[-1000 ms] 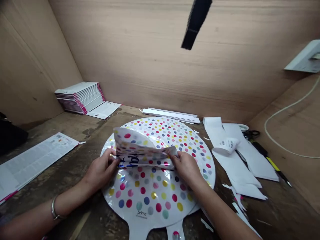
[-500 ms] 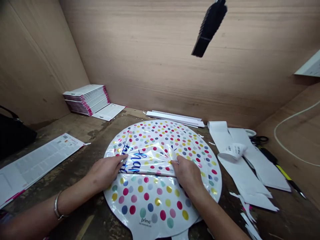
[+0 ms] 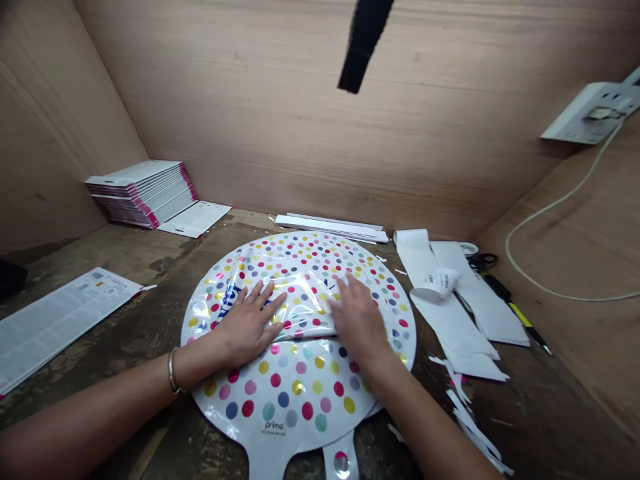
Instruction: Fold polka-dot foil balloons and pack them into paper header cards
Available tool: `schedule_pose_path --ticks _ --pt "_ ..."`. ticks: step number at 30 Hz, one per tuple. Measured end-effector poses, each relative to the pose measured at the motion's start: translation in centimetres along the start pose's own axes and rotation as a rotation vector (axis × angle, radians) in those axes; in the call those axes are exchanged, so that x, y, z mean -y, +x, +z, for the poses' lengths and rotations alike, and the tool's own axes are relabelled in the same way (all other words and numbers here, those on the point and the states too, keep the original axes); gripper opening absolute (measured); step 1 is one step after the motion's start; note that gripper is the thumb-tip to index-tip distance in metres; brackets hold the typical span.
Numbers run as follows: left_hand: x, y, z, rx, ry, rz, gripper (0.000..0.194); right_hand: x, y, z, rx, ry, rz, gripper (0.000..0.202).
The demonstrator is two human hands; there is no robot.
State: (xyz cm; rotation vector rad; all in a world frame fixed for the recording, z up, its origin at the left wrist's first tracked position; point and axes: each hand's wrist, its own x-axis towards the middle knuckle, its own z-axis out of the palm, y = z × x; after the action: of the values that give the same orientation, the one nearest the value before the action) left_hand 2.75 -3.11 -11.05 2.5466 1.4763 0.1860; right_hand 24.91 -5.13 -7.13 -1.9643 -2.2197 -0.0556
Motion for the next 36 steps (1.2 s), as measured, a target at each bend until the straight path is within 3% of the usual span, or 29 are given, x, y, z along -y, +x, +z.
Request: schedule_pose_path --ticks 3,4,6,8,9,12,14,18,22,28,32,36 --pt "0.2 -0.2 -0.1 0.001 0.012 -0.007 0.060 1.7 -1.8 0.1 0.234 0.139 -0.343 0.057" --pt "0.1 -0.3 -0.2 0.000 0.011 -0.013 0.060 1.9 -2.1 0.1 0.312 0.169 -0.345 0.059" --pt "-0.2 -0.4 -0.3 -0.002 0.000 -0.018 0.062 1.5 -2.1 -0.3 0.367 0.161 -0.156 0.059" --pt "-0.6 -0.4 -0.5 -0.002 -0.018 -0.016 0.060 0.9 -1.4 -0.8 0.285 0.107 0.028 0.056" --pt "-0.7 -0.4 -0.5 -0.002 -0.027 -0.015 0.059 0.8 -0.9 -0.9 0.230 0.097 0.030 0.054" --pt "-0.3 -0.3 -0.7 -0.004 -0.048 -0.023 0.058 1.7 -0.1 -0.4 0.172 0.164 -0.201 0.048" --pt "1.0 -0.6 -0.9 -0.014 -0.034 -0.087 0.062 2.7 -0.1 0.5 0.226 0.215 -0.288 0.046" --pt "5.0 -2.5 -2.3 -0.040 0.020 -0.312 0.056 3.1 -0.4 1.8 0.277 0.258 -0.262 0.047" --pt "7.2 -3.5 -4.3 -0.101 -0.109 -0.439 0.051 2.5 -0.4 2.0 0.280 0.275 -0.291 0.046" --pt "9.0 1.0 -6.1 -0.076 -0.361 -0.656 0.074 2.8 -0.3 1.9 0.268 0.281 -0.282 0.046" --pt "10.0 3.1 -5.8 0.027 -0.614 -0.698 0.044 3.0 -0.8 1.8 0.280 0.294 -0.264 0.046" --pt "8.9 2.9 -6.1 -0.036 -0.864 -0.541 0.036 2.0 0.1 1.1 0.249 0.369 -0.202 0.050"
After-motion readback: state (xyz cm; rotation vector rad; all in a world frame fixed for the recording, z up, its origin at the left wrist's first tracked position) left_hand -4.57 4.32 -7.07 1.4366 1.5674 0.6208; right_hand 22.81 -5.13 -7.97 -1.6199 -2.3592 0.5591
